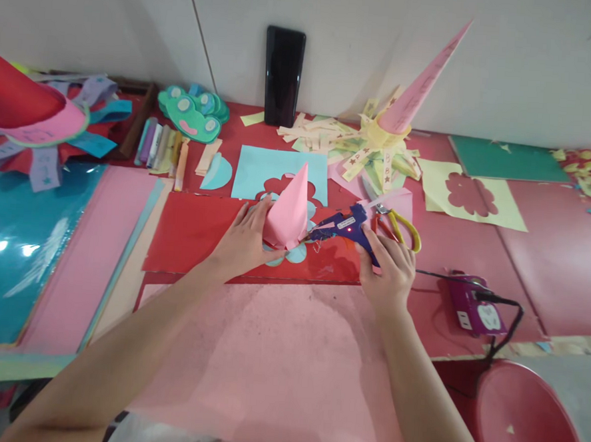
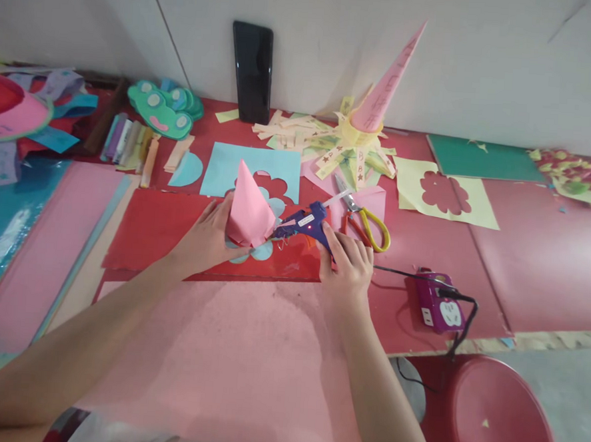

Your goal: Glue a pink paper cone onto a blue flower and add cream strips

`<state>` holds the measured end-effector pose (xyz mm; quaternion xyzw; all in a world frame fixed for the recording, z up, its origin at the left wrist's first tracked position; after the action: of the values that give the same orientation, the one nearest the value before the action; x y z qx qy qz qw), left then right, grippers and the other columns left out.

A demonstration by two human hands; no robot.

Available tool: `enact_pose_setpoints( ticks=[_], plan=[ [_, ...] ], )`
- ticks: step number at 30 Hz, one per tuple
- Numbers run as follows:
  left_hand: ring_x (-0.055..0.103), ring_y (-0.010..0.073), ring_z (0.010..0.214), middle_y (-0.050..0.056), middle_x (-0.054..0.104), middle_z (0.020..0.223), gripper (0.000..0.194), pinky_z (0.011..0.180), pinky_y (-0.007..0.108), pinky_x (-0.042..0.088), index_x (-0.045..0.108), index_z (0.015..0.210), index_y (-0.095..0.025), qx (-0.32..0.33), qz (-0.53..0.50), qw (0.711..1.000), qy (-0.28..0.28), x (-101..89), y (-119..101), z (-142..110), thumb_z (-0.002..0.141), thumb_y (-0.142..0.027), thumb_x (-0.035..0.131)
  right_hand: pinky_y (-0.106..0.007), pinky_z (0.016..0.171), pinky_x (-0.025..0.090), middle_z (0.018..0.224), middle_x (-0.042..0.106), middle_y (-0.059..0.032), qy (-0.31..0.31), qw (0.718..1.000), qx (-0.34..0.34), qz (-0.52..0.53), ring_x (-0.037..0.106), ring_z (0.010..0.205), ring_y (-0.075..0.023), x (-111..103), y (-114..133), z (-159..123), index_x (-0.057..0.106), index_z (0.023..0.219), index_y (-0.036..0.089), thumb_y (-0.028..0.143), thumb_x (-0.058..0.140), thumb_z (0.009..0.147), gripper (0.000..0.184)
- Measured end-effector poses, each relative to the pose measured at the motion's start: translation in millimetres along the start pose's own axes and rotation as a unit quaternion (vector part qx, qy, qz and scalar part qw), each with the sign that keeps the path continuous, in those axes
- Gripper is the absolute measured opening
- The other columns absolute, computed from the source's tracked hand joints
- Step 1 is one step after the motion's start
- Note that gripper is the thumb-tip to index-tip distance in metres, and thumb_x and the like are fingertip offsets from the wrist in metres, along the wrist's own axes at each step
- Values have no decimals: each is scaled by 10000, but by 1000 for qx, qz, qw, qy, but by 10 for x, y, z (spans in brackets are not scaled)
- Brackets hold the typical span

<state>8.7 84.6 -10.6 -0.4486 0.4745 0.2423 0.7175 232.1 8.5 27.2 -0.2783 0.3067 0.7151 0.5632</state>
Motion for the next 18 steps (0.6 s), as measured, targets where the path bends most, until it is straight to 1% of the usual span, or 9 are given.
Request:
enact_pose_setpoints(
  ticks=[7,12,18],
  plan=[
    [292,309,1367,178,283,1488,1058,1152,476,210,64,1441,-141,1,4,1000,3,6,0,0,668,-439,724,-290,717,433,874,696,-24,-32,999,-32,7,622,736,-167,-49,44,14,572,1218,273,224,564,830,391],
    [312,302,1359,175,284,1488,1043,1152,469,216,76,1438,-138,3,4,1000,0,4,0,-2,674,-443,716,-295,739,443,893,702,-33,-36,999,-25,-7,646,810,-183,-46,29,13,603,1181,259,235,563,835,349],
    [301,323,1360,182,285,1486,1048,1143,479,233,90,1435,-135,3,5,1000,-5,5,7,-1,661,-441,727,-304,749,446,909,704,-40,-33,999,-19,-3,646,887,-199,-43,12,10,611,1173,255,241,551,844,335]
  ],
)
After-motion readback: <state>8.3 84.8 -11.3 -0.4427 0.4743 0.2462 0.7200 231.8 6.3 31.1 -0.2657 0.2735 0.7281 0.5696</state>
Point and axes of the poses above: each hand's wrist, its own z-axis towards the middle knuckle, its own x-axis out of the palm, y = z × x, the point moved 7 cm from there along z, towards the middle knuckle
